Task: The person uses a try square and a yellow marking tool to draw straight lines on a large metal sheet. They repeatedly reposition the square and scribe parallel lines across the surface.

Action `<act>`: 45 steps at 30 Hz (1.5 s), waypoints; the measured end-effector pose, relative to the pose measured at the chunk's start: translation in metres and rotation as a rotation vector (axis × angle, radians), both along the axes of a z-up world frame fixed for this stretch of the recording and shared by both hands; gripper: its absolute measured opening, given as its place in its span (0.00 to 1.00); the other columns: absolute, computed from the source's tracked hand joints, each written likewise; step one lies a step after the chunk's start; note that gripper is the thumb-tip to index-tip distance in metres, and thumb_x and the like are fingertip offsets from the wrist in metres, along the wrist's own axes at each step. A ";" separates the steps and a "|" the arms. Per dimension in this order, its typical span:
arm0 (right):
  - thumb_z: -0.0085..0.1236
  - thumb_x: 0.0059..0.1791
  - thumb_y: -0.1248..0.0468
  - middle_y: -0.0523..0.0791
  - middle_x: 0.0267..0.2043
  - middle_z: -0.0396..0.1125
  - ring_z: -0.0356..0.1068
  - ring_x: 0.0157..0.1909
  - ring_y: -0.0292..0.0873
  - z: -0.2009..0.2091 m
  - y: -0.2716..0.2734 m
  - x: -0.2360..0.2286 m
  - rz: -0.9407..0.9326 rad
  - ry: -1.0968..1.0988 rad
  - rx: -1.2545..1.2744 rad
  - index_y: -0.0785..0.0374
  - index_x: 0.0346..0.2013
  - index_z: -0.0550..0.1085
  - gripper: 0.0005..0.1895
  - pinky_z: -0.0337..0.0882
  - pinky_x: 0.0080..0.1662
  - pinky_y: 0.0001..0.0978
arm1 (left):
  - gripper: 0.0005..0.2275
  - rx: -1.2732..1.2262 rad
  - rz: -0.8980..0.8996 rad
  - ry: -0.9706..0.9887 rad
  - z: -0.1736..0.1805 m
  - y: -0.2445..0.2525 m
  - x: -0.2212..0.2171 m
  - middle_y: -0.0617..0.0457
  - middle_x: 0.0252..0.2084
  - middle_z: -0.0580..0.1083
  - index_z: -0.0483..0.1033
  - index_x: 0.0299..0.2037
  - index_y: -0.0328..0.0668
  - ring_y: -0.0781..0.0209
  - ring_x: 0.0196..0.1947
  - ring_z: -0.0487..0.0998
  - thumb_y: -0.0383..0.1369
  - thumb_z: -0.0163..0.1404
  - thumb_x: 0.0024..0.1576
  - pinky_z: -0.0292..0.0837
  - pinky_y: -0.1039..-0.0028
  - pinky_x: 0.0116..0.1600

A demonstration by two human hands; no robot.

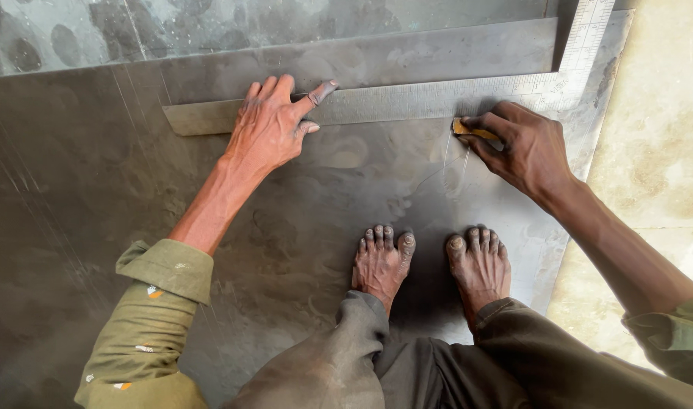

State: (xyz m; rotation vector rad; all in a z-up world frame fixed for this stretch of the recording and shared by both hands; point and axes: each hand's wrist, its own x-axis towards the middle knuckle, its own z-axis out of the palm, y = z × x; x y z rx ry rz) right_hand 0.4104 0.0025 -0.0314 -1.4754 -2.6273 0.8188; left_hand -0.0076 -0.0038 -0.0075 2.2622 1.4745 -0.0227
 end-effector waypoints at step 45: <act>0.62 0.52 0.57 0.43 0.34 0.68 0.67 0.26 0.40 0.033 -0.068 -0.014 -0.097 -0.003 -0.076 0.55 0.48 0.79 0.12 0.70 0.25 0.36 | 0.30 0.019 -0.011 -0.027 0.002 0.000 0.000 0.48 0.36 0.63 0.70 0.72 0.61 0.49 0.39 0.65 0.34 0.62 0.56 0.61 0.58 0.47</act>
